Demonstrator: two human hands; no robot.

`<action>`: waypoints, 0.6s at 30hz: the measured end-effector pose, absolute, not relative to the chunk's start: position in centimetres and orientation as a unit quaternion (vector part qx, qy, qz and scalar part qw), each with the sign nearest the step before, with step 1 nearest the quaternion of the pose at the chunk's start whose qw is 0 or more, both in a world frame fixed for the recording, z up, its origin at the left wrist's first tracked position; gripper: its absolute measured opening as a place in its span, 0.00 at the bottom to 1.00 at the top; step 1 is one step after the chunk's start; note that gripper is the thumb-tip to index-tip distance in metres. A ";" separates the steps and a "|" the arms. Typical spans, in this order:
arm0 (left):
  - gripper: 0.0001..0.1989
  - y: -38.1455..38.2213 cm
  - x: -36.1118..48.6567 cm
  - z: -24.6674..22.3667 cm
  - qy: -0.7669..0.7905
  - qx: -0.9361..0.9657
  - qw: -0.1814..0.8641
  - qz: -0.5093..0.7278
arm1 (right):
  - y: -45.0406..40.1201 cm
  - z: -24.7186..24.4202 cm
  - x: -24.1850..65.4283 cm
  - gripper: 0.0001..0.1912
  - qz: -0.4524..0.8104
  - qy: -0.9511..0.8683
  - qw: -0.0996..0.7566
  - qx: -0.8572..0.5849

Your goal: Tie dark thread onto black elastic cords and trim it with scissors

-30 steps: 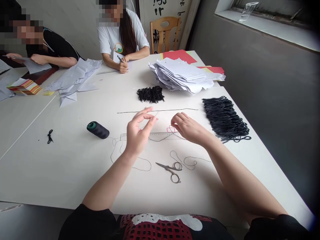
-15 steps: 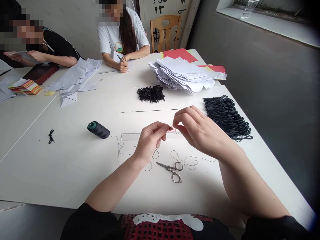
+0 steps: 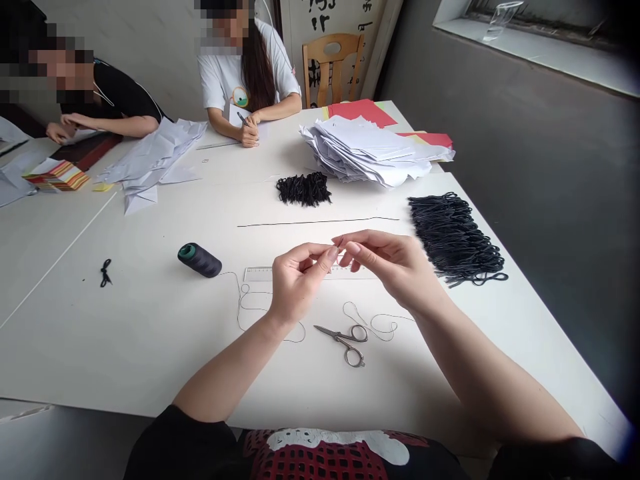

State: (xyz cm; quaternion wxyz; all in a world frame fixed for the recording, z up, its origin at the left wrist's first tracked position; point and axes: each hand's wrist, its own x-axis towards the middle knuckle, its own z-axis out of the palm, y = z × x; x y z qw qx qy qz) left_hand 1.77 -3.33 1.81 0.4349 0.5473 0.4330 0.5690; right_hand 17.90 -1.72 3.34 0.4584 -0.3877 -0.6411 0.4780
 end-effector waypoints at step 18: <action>0.10 -3.4 1.4 2.3 0.400 0.550 0.488 0.547 | -1.9 3.8 17.7 0.11 0.515 -0.613 0.483 -0.354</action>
